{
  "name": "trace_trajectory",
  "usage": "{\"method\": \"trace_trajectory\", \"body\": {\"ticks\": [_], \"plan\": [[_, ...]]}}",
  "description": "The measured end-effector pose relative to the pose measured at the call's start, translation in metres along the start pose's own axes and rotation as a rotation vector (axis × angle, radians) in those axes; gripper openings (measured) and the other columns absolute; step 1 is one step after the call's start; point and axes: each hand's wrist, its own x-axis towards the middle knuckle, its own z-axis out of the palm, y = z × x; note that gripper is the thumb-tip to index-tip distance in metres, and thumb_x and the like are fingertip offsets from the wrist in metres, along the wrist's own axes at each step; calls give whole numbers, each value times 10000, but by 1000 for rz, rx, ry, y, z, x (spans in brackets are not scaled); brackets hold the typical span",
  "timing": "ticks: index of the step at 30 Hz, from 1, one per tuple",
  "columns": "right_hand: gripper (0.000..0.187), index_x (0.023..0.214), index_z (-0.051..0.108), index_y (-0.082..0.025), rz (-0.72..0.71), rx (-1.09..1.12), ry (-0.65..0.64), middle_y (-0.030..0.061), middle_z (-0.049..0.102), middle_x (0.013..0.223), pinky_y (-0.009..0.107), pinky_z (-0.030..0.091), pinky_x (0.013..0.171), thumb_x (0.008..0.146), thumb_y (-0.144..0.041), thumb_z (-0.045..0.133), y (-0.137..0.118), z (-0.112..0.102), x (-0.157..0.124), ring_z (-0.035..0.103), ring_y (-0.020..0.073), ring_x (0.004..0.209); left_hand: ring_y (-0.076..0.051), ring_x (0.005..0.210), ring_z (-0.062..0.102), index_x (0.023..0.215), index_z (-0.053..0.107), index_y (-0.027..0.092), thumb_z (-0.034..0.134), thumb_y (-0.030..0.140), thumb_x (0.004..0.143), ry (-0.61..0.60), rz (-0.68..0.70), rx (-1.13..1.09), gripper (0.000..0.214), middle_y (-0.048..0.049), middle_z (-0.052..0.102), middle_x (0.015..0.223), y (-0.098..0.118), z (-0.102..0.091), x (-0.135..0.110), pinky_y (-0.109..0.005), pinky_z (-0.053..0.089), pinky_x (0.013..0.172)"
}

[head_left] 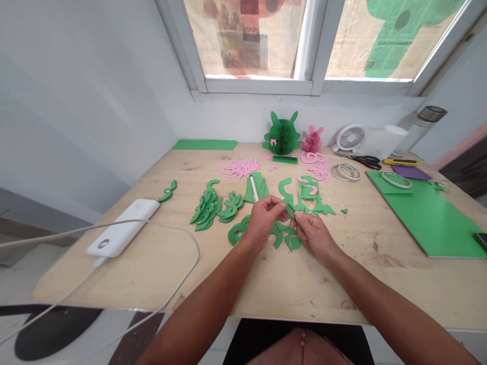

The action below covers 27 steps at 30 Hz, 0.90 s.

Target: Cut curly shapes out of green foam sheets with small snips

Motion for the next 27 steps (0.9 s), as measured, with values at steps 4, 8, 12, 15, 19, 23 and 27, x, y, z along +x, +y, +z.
{"method": "trace_trajectory", "body": {"ticks": [4, 8, 12, 15, 19, 23, 27], "plan": [[485, 647, 566, -162, -4, -6, 1, -92, 306, 352, 217, 128, 364, 775, -628, 527, -1, 0, 0, 200, 59, 340, -120, 531, 571, 651, 566, 164, 726, 314, 622, -4, -5, -13, 221, 15, 596, 537, 0, 0, 0, -258, 474, 572], [481, 644, 567, -165, 0, 6, 3, -91, 304, 348, 221, 123, 359, 769, -628, 537, -1, 1, -1, 198, 61, 335, -125, 532, 572, 647, 568, 165, 739, 337, 609, -2, -13, -14, 246, 13, 597, 536, 0, 0, 1, -261, 472, 567], [483, 638, 562, -168, -4, 2, 9, -88, 309, 345, 222, 126, 357, 771, -631, 535, 0, 1, 0, 204, 62, 334, -121, 526, 568, 648, 570, 164, 738, 326, 609, -1, -11, -26, 237, 15, 595, 535, -1, 1, 0, -257, 471, 561], [494, 630, 558, -169, -8, -4, 14, -87, 312, 341, 218, 133, 353, 759, -645, 537, 0, 1, 0, 210, 60, 333, -114, 527, 566, 657, 571, 162, 732, 305, 617, -8, -8, -43, 218, 16, 597, 538, -1, 1, -1, -246, 466, 560], [502, 621, 555, -166, -6, -4, 19, -90, 308, 344, 211, 129, 349, 746, -652, 543, 0, 1, 0, 206, 55, 333, -116, 527, 568, 656, 568, 162, 724, 307, 621, -10, -14, -48, 216, 14, 597, 538, -1, 1, -1, -247, 465, 556], [489, 626, 548, -168, 16, 25, 13, -97, 288, 346, 216, 108, 350, 746, -642, 547, -1, 2, 0, 182, 54, 332, -118, 529, 568, 659, 569, 163, 730, 318, 610, -4, -23, -42, 229, 14, 596, 544, -1, 1, 0, -249, 466, 554], [491, 641, 556, -167, 27, 31, 15, -95, 296, 356, 218, 109, 354, 739, -648, 546, -2, 2, -1, 187, 56, 336, -117, 526, 566, 662, 568, 165, 736, 325, 605, -1, -26, -41, 239, 15, 592, 543, -1, 0, 1, -247, 468, 549]]}}
